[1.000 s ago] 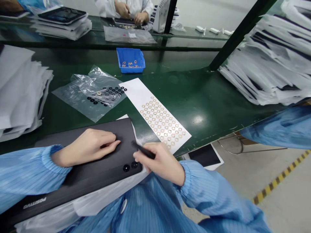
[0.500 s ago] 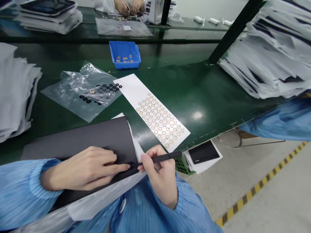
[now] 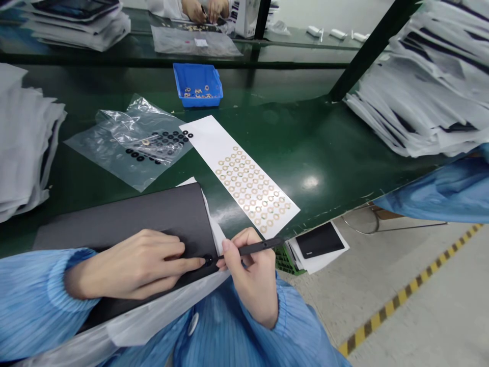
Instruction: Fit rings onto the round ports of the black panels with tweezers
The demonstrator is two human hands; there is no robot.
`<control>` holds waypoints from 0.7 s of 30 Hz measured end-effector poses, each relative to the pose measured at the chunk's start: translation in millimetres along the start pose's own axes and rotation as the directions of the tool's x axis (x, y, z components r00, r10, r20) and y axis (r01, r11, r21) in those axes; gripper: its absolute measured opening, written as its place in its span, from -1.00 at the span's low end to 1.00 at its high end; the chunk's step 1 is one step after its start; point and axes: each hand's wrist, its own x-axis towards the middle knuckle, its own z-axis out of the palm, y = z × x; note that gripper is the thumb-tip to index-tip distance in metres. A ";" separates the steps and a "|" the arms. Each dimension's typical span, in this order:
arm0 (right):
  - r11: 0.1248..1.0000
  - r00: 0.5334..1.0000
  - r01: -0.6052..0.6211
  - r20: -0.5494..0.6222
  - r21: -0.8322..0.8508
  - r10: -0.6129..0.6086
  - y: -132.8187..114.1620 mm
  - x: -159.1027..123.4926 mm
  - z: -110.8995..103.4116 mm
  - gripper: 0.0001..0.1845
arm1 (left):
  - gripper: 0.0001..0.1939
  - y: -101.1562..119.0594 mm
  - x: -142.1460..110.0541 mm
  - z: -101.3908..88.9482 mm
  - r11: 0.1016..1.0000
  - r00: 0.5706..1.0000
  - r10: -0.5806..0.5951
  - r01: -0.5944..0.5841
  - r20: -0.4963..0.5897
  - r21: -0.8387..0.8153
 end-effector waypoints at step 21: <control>0.996 1.000 0.005 0.012 0.085 -0.006 -1.9 0.6 0.9 -0.72 | -0.58 1.6 1.7 -1.5 1.000 1.000 -0.006 0.006 -0.021 -0.002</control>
